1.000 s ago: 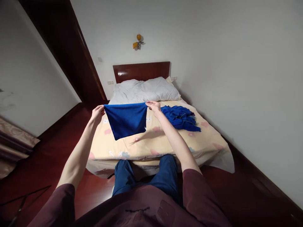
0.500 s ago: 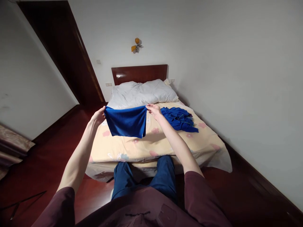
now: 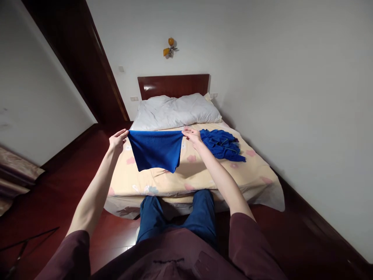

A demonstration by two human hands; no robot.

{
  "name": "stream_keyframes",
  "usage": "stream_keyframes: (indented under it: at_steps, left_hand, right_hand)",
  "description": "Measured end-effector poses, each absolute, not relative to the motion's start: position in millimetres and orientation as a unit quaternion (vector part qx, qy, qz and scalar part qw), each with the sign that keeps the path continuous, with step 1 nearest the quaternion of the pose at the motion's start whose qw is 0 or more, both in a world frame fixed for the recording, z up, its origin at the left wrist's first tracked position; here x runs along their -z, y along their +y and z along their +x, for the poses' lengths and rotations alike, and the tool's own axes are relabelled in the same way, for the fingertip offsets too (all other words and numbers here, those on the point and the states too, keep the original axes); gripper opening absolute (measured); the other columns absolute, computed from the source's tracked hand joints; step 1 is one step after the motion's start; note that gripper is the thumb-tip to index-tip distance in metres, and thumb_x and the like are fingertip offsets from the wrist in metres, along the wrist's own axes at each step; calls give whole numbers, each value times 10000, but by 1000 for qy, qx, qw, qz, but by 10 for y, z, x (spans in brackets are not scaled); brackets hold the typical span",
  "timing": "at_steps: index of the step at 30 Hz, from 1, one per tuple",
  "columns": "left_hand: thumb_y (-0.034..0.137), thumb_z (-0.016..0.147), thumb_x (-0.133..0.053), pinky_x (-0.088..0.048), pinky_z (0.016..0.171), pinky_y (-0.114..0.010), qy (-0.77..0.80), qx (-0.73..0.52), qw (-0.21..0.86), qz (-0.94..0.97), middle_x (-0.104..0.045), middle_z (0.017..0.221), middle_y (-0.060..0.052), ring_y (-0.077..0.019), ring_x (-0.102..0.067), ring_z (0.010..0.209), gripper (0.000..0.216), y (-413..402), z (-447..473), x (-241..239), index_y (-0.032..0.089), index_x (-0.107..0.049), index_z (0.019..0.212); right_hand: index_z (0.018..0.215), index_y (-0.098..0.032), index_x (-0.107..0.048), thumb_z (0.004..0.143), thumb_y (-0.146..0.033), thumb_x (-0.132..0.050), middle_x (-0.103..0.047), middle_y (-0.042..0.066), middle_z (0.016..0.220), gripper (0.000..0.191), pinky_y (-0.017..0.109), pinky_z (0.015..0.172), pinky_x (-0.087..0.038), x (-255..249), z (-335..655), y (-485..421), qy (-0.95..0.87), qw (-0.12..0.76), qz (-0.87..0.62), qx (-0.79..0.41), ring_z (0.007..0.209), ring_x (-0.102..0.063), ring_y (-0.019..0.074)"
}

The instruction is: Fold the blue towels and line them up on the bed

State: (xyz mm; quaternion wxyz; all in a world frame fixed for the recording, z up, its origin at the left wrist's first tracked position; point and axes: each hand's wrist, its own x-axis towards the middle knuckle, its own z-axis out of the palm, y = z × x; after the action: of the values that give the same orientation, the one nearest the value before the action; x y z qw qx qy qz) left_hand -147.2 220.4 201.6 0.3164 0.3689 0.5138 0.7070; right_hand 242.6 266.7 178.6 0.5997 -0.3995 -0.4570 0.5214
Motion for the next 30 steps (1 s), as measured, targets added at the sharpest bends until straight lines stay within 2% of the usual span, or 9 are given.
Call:
stream_keyframes:
  at_steps: [4, 8, 17, 19, 23, 30]
  left_hand:
    - [409, 460, -950, -451, 797, -370, 527, -677, 318, 404, -748, 934, -127, -274, -666, 911, 636, 1967, -1509, -1938, 144, -773, 1011]
    - [415, 477, -958, -482, 777, -377, 530, -628, 338, 459, -755, 928, -131, -288, -681, 889, 584, 1563, -1543, -1830, 170, -799, 983]
    - [220, 426, -981, -556, 764, -447, 596, -512, 402, 470, -748, 822, -119, -354, -699, 867, 396, 659, -1615, -1799, 212, -814, 785]
    - [210, 420, -980, -562, 751, -450, 611, -501, 417, 450, -744, 809, -116, -360, -698, 873, 384, 624, -1654, -1776, 214, -808, 763]
    - [295, 422, -986, -575, 779, -454, 619, -481, 425, 453, -744, 795, -112, -349, -703, 870, 378, 755, -1709, -1678, 207, -795, 736]
    - [437, 449, -978, -583, 893, -425, 599, -475, 433, 477, -764, 823, -98, -290, -731, 880, 548, 1356, -1704, -1425, 170, -786, 888]
  right_hand:
    - [832, -192, -717, 488, -302, -959, -721, 1, 753, 434, 203, 540, -449, -1697, 2545, 2495, -468, 580, -403, -531, 657, -651, 111]
    - [829, -208, -725, 467, -367, -974, -723, 12, 773, 467, 209, 532, -436, -1585, 2706, 2213, -478, 554, -419, -538, 697, -667, 128]
    - [823, -243, -734, 491, -381, -990, -729, 53, 810, 442, 300, 617, -528, -1525, 2965, 1563, -476, 479, -458, -579, 689, -665, 156]
    - [832, -243, -733, 501, -376, -989, -722, 53, 805, 439, 300, 619, -523, -1545, 2980, 1512, -473, 465, -463, -587, 684, -658, 153]
    - [846, -224, -740, 496, -348, -993, -700, 41, 787, 450, 257, 579, -480, -1565, 2945, 1567, -454, 437, -480, -611, 663, -622, 123]
    - [860, -172, -713, 504, -310, -987, -690, 15, 784, 470, 216, 564, -443, -1387, 2802, 2049, -429, 412, -472, -651, 684, -603, 107]
